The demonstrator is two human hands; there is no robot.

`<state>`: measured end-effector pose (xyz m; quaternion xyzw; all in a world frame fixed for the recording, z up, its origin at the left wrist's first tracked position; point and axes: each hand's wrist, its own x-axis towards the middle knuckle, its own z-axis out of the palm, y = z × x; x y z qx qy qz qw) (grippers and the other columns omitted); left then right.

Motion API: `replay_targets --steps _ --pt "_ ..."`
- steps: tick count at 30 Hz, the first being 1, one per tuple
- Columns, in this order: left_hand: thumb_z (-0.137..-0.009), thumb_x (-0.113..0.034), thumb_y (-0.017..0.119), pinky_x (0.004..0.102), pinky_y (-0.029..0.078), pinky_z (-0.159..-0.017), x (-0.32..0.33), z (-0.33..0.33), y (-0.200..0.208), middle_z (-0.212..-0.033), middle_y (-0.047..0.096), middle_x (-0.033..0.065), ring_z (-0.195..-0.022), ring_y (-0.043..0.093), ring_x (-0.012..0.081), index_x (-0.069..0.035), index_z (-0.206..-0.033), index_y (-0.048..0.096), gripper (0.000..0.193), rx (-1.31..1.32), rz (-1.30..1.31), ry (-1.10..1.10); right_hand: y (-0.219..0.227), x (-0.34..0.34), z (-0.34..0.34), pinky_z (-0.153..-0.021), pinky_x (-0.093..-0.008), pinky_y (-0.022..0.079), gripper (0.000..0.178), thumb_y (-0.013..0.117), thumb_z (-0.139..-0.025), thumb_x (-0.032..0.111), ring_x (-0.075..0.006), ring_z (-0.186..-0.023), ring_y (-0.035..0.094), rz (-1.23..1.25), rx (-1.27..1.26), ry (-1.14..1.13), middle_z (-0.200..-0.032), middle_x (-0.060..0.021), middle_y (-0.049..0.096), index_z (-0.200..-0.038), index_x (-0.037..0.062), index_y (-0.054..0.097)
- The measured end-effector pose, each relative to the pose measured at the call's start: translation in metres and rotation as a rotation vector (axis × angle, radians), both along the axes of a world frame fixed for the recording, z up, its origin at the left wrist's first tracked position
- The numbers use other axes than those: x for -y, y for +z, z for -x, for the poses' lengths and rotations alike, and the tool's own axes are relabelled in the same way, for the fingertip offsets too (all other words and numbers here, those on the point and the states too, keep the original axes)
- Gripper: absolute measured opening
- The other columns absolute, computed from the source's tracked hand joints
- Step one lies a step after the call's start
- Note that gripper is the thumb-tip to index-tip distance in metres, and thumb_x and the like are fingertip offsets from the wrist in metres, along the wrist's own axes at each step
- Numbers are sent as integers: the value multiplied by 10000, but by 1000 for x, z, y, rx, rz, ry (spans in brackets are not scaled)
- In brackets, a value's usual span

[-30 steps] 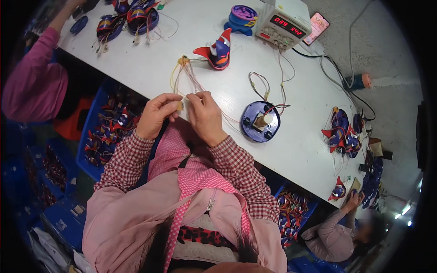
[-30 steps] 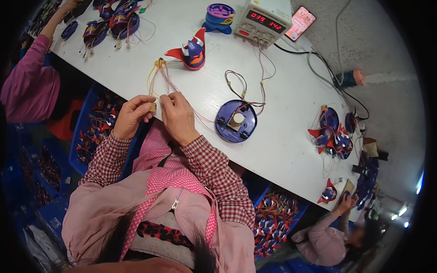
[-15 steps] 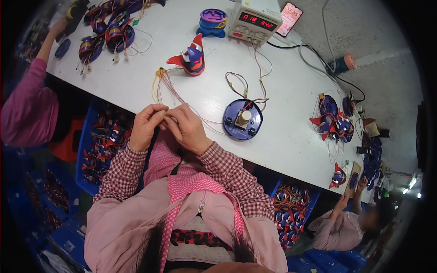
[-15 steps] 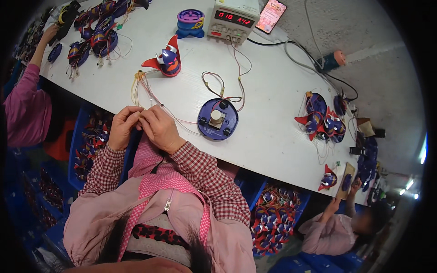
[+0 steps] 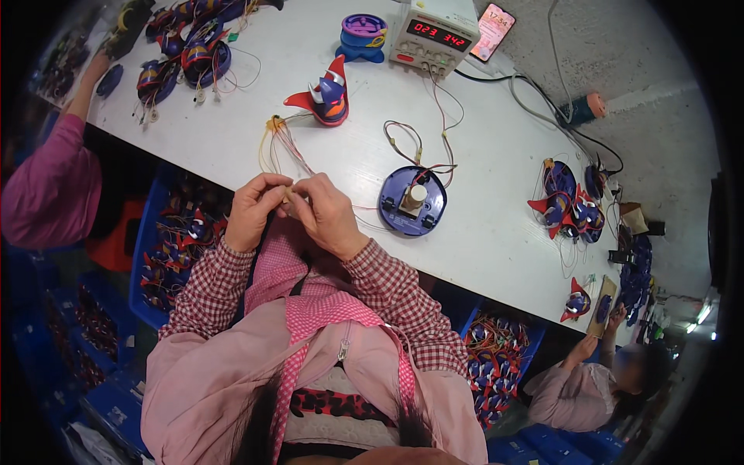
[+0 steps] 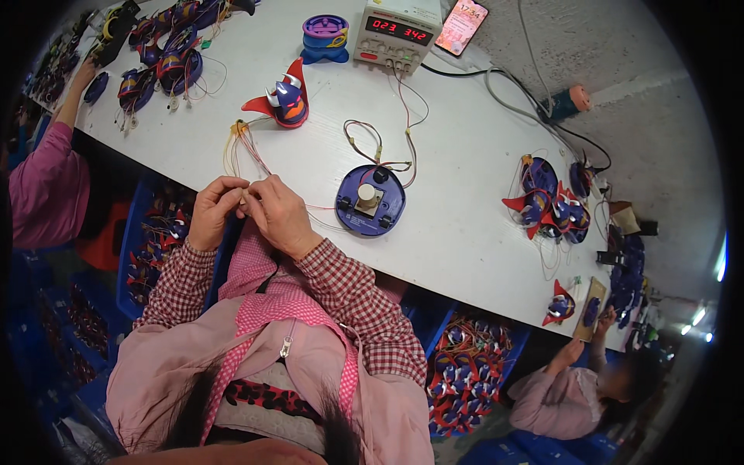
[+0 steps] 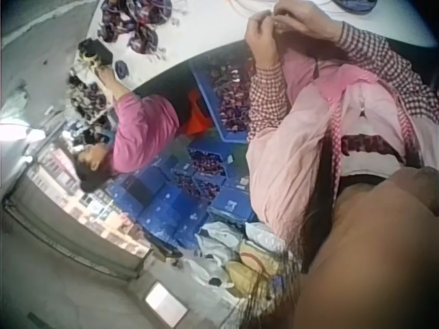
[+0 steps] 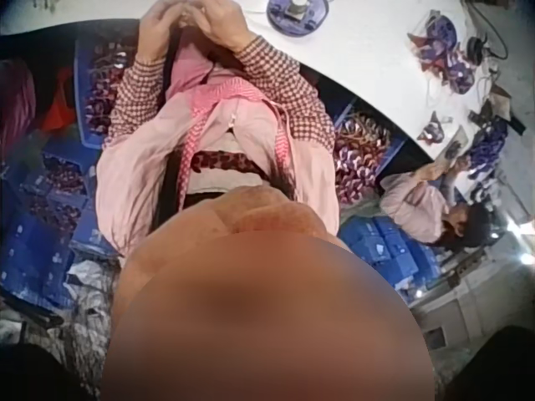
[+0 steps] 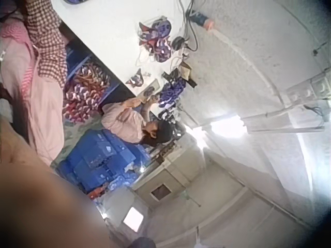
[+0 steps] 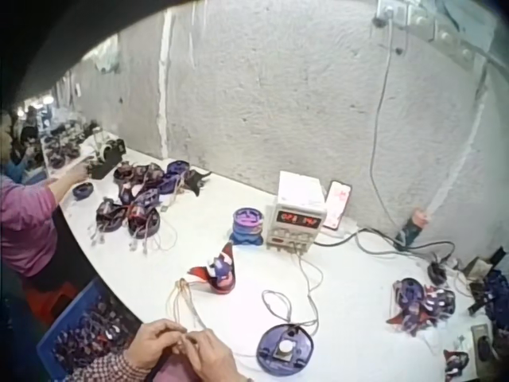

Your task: Assembling electronic components, wires, and plastic parts into colorful toy shells at a factory workbench.

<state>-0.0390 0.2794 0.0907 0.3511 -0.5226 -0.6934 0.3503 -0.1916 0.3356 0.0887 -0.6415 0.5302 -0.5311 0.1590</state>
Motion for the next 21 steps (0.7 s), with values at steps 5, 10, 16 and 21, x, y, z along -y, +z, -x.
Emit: replay_targets --steps 5,10,16,21 --pt "-901 -77 524 197 463 -617 1 -1 -2 -837 624 38 -706 567 72 25 -1037 594 184 2 15 -2 -2 2 -1 -573 -343 474 143 628 -773 13 -295 -681 590 23 -10 4 -802 -133 559 -898 15 559" --pt "-901 -72 523 194 460 -613 2 -1 -4 -814 617 30 -699 560 66 22 -1030 598 177 11 21 -9 0 2 0 -579 -347 474 139 624 -776 15 -297 -687 591 -4 -29 20 -797 -132 561 -898 16 557" --pt "-900 -71 523 190 455 -606 4 -2 -5 -784 606 20 -681 547 58 20 -1024 600 172 20 28 -29 2 0 2 -598 -354 475 125 615 -783 22 -308 -695 589 -43 -40 49 -798 -131 563 -892 18 554" --pt "-899 -70 522 185 450 -599 4 -1 -7 -765 600 16 -660 538 52 20 -1023 600 172 22 41 -29 -1 0 0 -605 -356 476 124 610 -781 15 -313 -698 591 -28 -42 32 -802 -132 567 -892 18 554"
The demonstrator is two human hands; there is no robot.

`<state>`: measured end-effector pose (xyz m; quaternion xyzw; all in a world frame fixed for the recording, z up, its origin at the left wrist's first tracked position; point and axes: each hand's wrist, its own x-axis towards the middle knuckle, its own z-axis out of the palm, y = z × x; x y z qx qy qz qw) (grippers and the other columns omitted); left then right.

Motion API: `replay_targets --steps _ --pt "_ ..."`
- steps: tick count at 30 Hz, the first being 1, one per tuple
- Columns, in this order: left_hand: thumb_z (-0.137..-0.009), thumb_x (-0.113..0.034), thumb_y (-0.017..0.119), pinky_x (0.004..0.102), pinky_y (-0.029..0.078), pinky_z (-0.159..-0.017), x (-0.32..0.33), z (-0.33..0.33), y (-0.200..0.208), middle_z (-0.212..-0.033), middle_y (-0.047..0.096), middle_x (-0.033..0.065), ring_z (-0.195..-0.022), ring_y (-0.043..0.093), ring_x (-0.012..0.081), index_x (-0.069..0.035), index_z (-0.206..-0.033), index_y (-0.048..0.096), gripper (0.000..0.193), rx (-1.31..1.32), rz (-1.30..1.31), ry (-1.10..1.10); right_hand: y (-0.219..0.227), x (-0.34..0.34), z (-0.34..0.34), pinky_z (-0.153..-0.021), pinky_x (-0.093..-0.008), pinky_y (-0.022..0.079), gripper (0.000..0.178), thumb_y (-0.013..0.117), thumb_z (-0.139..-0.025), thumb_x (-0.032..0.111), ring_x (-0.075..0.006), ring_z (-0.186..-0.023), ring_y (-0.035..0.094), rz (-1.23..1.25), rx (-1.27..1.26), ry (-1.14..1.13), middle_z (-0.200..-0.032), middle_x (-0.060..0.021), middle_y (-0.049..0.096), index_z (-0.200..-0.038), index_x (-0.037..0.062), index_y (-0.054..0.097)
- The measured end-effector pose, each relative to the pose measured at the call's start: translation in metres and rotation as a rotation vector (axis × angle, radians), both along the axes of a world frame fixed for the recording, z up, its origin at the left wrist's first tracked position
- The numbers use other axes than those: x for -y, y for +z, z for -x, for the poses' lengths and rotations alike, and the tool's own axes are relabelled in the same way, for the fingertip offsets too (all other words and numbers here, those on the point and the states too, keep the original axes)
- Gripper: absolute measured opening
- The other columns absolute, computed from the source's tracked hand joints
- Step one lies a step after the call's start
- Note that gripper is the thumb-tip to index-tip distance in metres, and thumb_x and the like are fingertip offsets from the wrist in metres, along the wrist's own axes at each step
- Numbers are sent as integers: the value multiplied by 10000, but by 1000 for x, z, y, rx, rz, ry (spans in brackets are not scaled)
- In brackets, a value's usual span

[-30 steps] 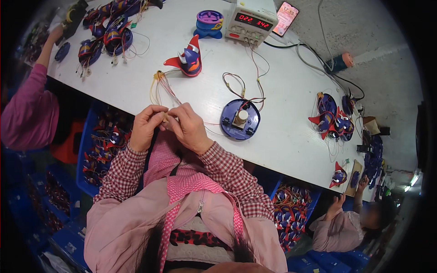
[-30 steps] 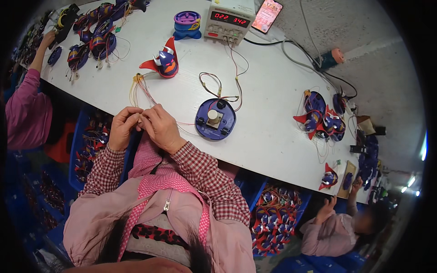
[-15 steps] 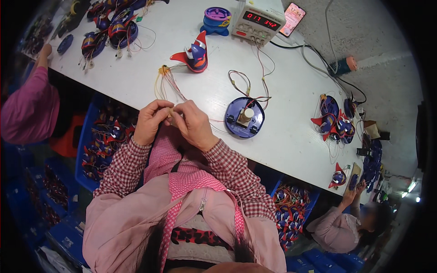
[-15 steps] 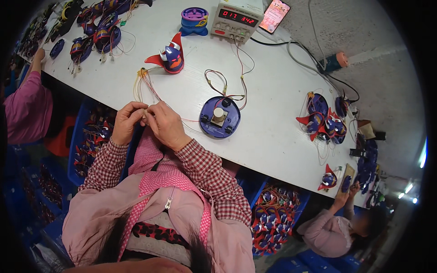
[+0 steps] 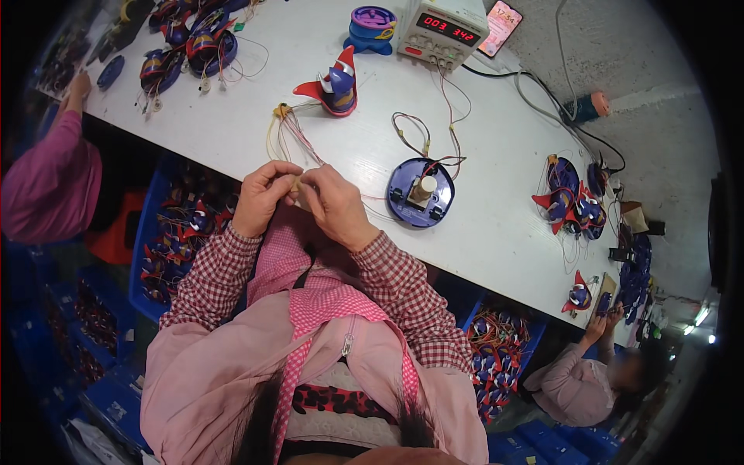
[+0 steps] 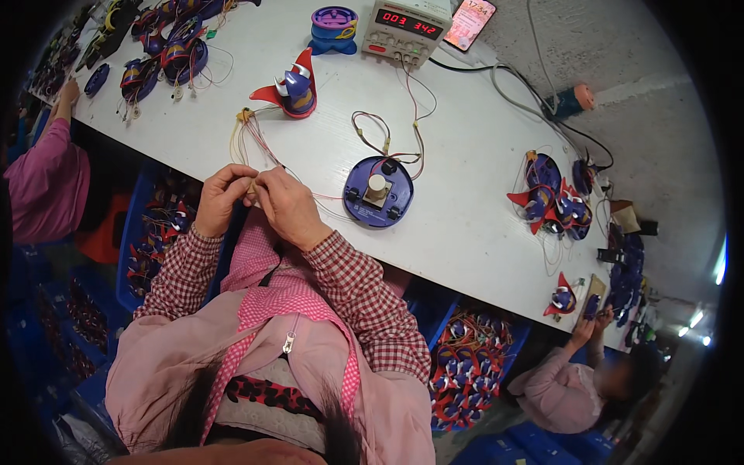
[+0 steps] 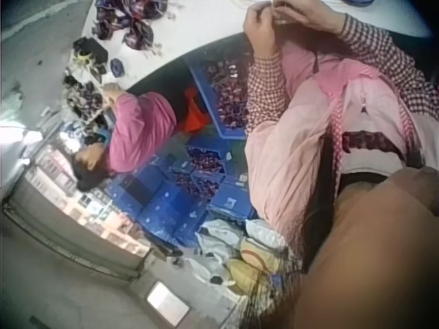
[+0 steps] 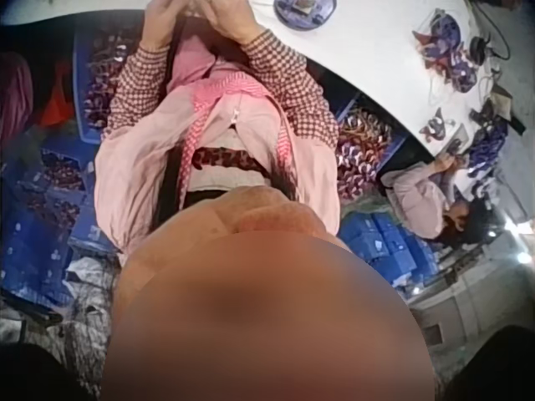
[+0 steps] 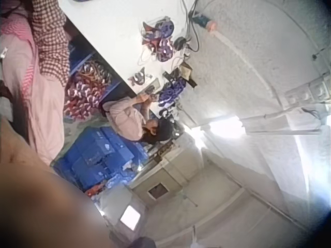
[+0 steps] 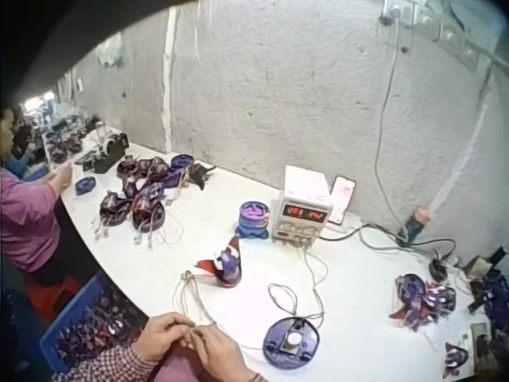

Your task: Assembling electronic components, wires, and plastic parts into colorful toy shells at a factory workbench.

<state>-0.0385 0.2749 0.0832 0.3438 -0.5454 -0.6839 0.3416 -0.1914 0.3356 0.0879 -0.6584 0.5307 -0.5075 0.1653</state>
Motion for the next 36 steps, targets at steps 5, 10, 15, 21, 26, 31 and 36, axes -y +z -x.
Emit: replay_targets --steps 5,10,15,21,26,31,36 --pt "-902 -56 507 195 448 -606 1 4 -1 -764 592 31 -650 535 73 34 -1016 583 164 41 26 -14 -1 -4 -3 -607 -360 478 126 606 -778 3 -319 -702 593 41 1 -52 -807 -140 569 -894 16 558" --pt "-901 -57 511 193 441 -607 -1 10 -2 -750 585 29 -642 527 75 29 -1014 583 159 -9 22 -29 -7 -5 -5 -610 -363 481 132 613 -779 8 -328 -709 594 40 -34 -112 -807 -144 568 -899 16 560" --pt "-878 -75 543 222 443 -616 5 7 -3 -781 583 57 -672 532 105 36 -1018 580 182 159 211 -26 -5 -9 -8 -616 -378 482 174 629 -785 27 -329 -718 593 -6 -137 -137 -828 -149 572 -944 14 560" --pt "-804 -92 625 308 431 -758 -2 -3 20 -1031 543 139 -879 520 212 37 -1079 564 310 779 1171 358 28 -88 39 -547 -295 433 361 708 -741 54 -216 -615 511 152 -129 -208 -883 -123 569 -1051 -7 535" --pt "-711 -206 731 373 358 -959 -41 60 39 -1259 399 224 -1145 424 327 9 -1348 316 790 354 787 -190 38 -100 80 -556 -291 438 418 726 -733 80 -199 -647 493 41 -73 -490 -972 -119 545 -1083 -23 521" --pt "-612 -320 799 440 266 -1044 -38 129 1 -1336 320 262 -1231 343 395 44 -1392 170 1067 360 1002 -260 32 -77 93 -590 -367 480 412 726 -757 160 -289 -737 583 -50 -62 -450 -956 -161 545 -1067 -26 527" --pt "-584 -350 803 454 237 -1048 -41 142 -7 -1343 324 257 -1235 336 400 56 -1389 163 1105 373 979 -279 29 -68 100 -584 -372 480 332 705 -774 170 -306 -708 589 -155 -91 -440 -880 -153 558 -1010 -2 548"
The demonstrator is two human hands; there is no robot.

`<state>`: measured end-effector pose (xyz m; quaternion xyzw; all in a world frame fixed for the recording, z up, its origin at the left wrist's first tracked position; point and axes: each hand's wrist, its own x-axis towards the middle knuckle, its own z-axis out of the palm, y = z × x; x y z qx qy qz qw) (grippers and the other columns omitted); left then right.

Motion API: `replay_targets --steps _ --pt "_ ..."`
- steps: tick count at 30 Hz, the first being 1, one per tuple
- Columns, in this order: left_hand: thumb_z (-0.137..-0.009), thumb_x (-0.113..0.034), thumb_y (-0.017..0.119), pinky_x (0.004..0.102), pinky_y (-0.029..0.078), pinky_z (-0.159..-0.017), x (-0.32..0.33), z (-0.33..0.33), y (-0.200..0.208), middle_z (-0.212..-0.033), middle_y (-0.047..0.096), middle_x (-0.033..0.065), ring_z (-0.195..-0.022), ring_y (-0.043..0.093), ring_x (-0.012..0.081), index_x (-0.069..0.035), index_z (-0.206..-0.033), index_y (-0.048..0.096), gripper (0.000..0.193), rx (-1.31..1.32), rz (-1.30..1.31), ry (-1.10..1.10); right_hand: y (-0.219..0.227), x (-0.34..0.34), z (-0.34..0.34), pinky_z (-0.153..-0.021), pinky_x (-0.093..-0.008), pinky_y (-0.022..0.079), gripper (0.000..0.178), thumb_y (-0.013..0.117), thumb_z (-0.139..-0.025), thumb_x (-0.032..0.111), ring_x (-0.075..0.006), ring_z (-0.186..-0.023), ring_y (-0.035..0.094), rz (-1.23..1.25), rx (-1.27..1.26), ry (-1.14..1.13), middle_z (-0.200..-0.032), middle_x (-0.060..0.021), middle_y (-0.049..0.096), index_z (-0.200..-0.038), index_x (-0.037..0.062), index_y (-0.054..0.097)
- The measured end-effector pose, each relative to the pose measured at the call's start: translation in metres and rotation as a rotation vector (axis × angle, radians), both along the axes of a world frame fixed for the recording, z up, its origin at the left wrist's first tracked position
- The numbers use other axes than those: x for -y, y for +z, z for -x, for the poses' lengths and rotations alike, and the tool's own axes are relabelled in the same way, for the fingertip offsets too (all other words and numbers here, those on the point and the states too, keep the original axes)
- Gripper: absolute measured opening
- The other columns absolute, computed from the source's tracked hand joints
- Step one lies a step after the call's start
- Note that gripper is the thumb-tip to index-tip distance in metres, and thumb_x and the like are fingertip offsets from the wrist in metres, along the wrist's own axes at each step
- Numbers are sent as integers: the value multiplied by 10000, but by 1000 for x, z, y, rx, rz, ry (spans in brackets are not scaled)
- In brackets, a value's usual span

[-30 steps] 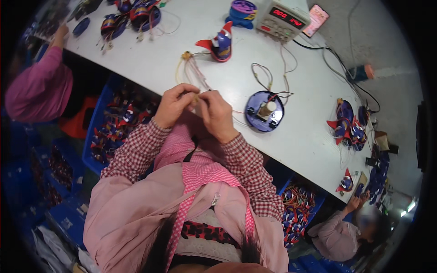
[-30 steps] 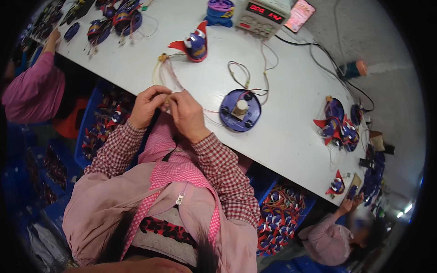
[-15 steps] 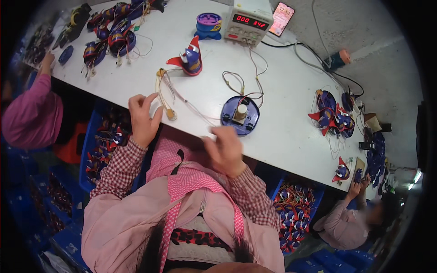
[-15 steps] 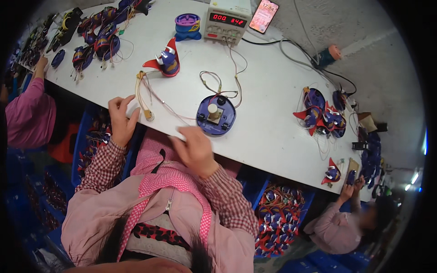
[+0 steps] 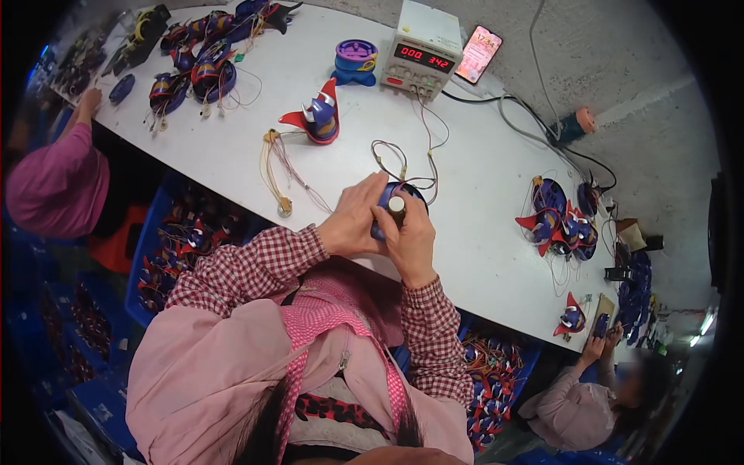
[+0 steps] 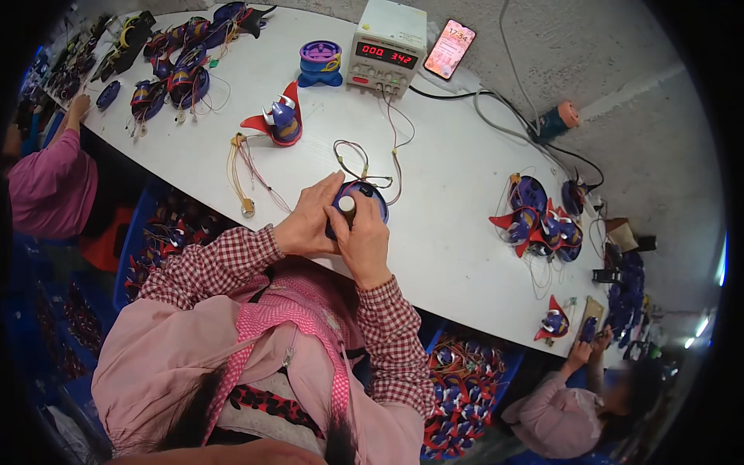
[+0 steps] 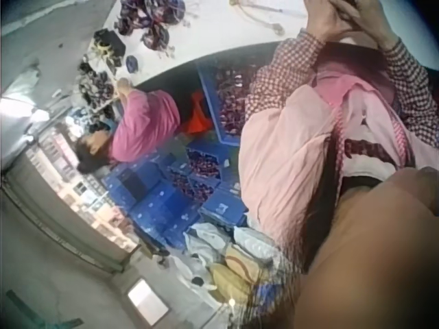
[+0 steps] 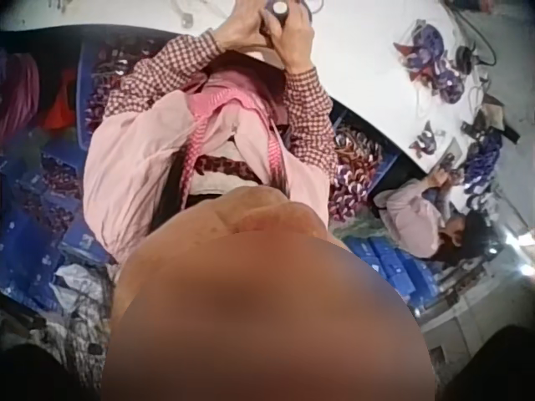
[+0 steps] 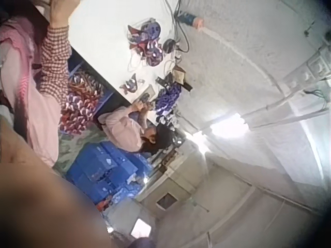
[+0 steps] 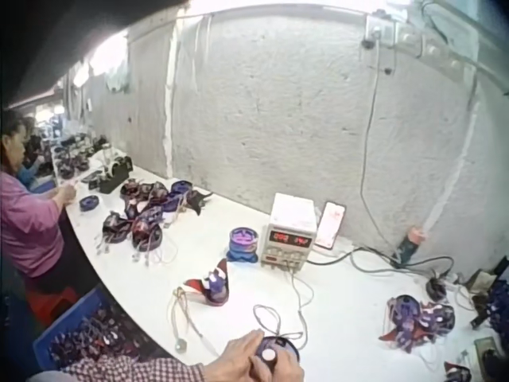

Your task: Assembling electronic components, wires, and plastic parts into colorful toy shells at a factory workbench.

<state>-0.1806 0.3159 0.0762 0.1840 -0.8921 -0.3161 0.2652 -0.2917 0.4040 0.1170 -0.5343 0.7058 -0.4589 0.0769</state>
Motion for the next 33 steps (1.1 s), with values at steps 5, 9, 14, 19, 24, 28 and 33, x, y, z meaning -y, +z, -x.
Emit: replay_targets --steps 5,9,14,19,24,28,33 --pt "-543 -357 803 447 258 -1020 -2 7 1 -1316 358 242 -1224 356 388 58 -1351 230 1074 23 -28 17 -2 3 7 -572 -371 479 258 692 -778 152 -317 -687 585 -13 -132 0 -823 -148 567 -943 9 554" --pt "-533 -337 797 431 261 -1010 -3 8 4 -1289 390 214 -1213 375 362 42 -1341 264 1040 -37 20 23 -4 -5 3 -568 -365 479 213 683 -774 115 -314 -670 578 25 -160 1 -796 -150 561 -901 9 549" --pt "-551 -343 787 438 268 -1006 0 5 2 -1286 390 219 -1204 377 358 49 -1346 268 1027 -22 45 57 2 -15 2 -580 -330 486 163 662 -793 74 -265 -667 591 190 -251 41 -804 -126 580 -906 1 570" --pt "-534 -412 797 445 297 -983 -6 1 12 -1277 391 197 -1184 383 356 34 -1327 297 1039 5 28 98 21 -50 60 -599 -254 481 94 594 -880 76 -109 -672 570 101 -25 -236 -785 -56 599 -883 -17 585" --pt "-604 -385 799 436 336 -960 4 -42 16 -1201 445 198 -1125 419 359 2 -1202 456 790 -233 88 150 -7 -68 91 -610 -221 466 155 586 -902 131 -85 -661 541 -15 42 -217 -787 -47 588 -893 -24 579" --pt "-690 -395 743 427 347 -946 62 -93 15 -1165 465 182 -1102 425 336 -12 -1070 566 568 -112 228 499 -7 -63 79 -638 -214 459 171 580 -908 140 -89 -696 536 2 178 -302 -840 -64 591 -910 -31 581" --pt "-707 -588 646 477 219 -1034 152 -113 12 -1311 389 203 -1276 263 360 4 -1235 498 807 204 335 490 13 -53 36 -662 -221 452 172 556 -916 117 -105 -753 541 191 -9 -373 -898 -81 591 -963 -45 593"
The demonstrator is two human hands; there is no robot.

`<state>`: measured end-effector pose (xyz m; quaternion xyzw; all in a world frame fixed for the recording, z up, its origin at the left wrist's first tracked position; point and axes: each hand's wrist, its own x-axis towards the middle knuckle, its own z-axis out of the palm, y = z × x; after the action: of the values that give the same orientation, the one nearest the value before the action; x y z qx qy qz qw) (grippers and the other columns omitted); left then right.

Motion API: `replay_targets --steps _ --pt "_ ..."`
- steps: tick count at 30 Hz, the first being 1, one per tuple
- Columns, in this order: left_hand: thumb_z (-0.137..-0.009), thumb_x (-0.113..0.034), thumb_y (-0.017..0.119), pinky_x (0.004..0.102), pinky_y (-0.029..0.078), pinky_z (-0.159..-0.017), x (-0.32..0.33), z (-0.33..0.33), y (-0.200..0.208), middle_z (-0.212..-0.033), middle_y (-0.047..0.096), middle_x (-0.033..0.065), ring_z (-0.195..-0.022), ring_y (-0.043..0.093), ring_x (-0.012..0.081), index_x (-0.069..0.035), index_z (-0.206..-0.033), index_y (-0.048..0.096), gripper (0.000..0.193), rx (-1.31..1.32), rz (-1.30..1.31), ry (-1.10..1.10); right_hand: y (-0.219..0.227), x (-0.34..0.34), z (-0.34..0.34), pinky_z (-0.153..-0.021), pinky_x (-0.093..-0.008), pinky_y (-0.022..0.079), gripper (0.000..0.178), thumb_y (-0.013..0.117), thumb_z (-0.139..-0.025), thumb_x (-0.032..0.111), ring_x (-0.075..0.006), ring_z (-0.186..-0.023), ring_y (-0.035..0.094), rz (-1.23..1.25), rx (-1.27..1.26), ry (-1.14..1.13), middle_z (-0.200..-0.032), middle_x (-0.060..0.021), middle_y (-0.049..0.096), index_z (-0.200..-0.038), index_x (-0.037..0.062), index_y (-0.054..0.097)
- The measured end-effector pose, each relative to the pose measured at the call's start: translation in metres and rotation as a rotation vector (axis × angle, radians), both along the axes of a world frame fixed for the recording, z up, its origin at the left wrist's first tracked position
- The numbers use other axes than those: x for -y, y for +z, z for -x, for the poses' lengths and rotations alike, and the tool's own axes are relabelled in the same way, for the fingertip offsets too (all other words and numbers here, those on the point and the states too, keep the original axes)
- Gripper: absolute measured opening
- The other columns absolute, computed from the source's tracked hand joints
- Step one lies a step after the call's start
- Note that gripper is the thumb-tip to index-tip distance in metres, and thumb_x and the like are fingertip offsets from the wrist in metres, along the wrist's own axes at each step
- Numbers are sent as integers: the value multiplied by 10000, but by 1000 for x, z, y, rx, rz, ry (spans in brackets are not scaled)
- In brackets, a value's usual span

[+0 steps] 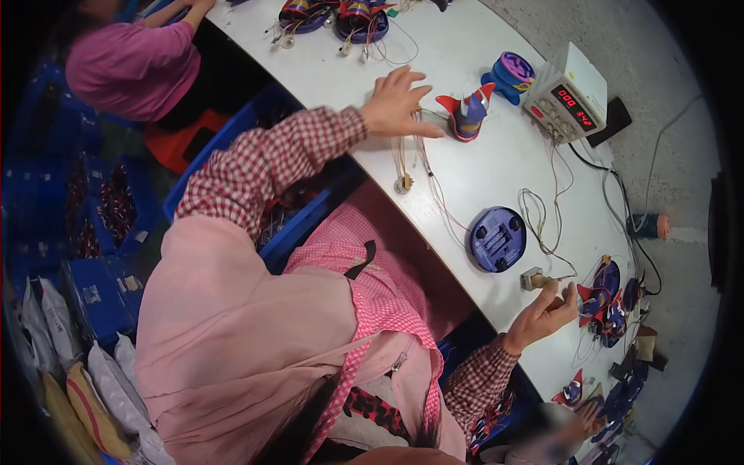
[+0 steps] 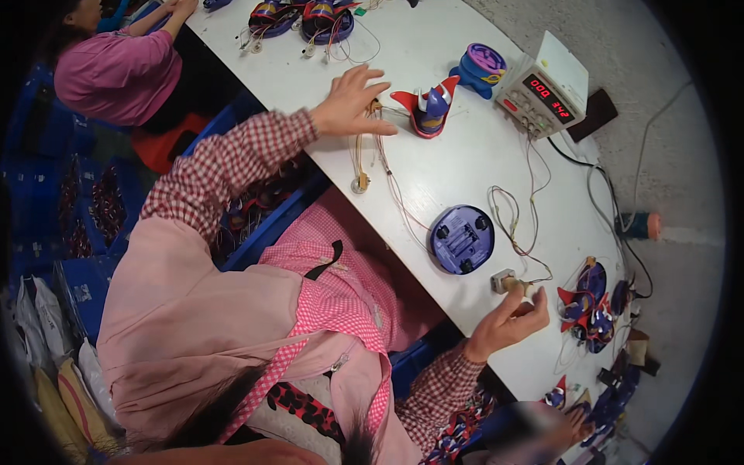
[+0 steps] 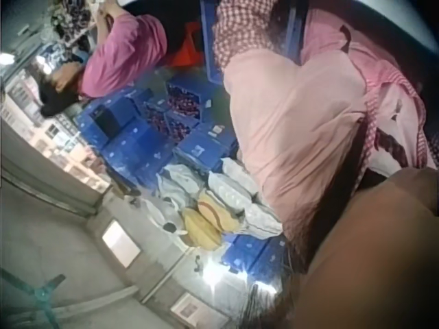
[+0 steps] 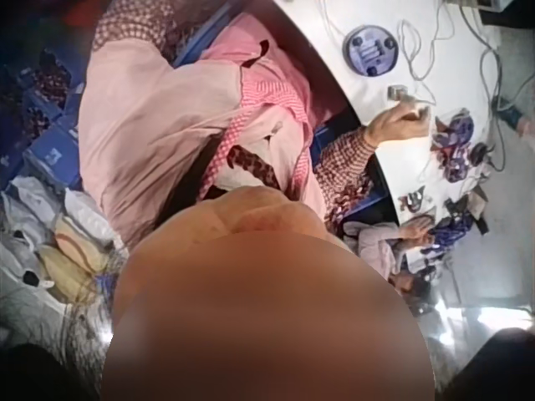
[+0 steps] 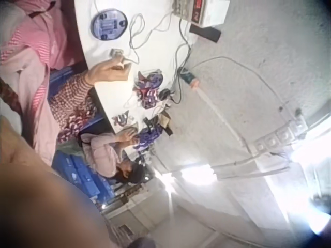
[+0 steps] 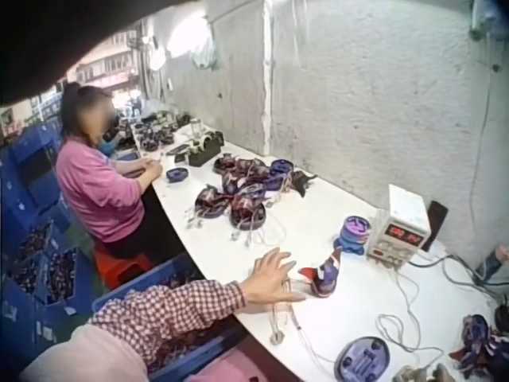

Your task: Assembling electronic components, wires, and plastic parts into colorful toy shells at a factory workbench.

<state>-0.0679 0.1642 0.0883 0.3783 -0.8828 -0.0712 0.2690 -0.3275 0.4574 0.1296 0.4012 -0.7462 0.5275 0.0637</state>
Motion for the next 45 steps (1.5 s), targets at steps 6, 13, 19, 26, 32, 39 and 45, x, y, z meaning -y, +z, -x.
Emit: replay_targets --steps 6,13,19,26,32,39,45 --pt "-590 -742 626 506 92 -1077 27 38 -2 -1411 305 211 -1370 98 386 16 -1319 418 1072 151 -220 -132 26 110 -100 -718 -341 460 182 571 -841 31 -311 -833 579 -290 -113 687 -913 -172 592 -1015 -20 583" --pt "-558 -745 641 501 103 -1062 50 63 -8 -1345 415 168 -1353 147 377 -66 -1287 479 1009 45 -283 -309 -31 202 -133 -775 -408 483 196 537 -851 66 -371 -896 577 -213 -416 803 -1014 -204 575 -1014 -37 568" --pt "-547 -727 657 474 166 -1027 73 68 0 -1267 499 132 -1305 245 357 -137 -1250 529 926 155 -272 -464 -39 226 -156 -734 -455 495 243 492 -878 86 -413 -919 577 -371 -353 713 -1041 -239 562 -1080 -45 523" --pt "-534 -676 679 432 249 -954 77 90 12 -1140 558 85 -1165 371 301 -158 -1068 645 745 238 -291 -615 -51 252 -143 -603 -489 506 246 507 -826 99 -422 -686 607 -719 -432 586 -999 -310 515 -1037 -22 467" --pt "-562 -596 681 447 289 -935 80 85 6 -1055 575 78 -1081 400 311 -141 -1004 658 635 150 -357 -575 -55 248 -155 -577 -471 507 192 512 -817 92 -392 -676 614 -515 -444 516 -992 -263 541 -988 6 516" --pt "-699 -371 708 330 421 -862 49 85 18 -1074 625 76 -958 557 181 -80 -1040 641 454 39 -981 -612 -21 189 -129 -575 -403 497 177 598 -802 84 -327 -662 605 -178 -320 598 -948 -178 562 -967 39 555" --pt "-804 -258 657 266 433 -840 -20 76 26 -1057 639 61 -918 595 124 -23 -1092 613 374 -647 -1752 -702 17 94 -97 -642 -229 461 151 619 -833 17 -139 -724 579 28 103 512 -817 -77 564 -974 -2 569"
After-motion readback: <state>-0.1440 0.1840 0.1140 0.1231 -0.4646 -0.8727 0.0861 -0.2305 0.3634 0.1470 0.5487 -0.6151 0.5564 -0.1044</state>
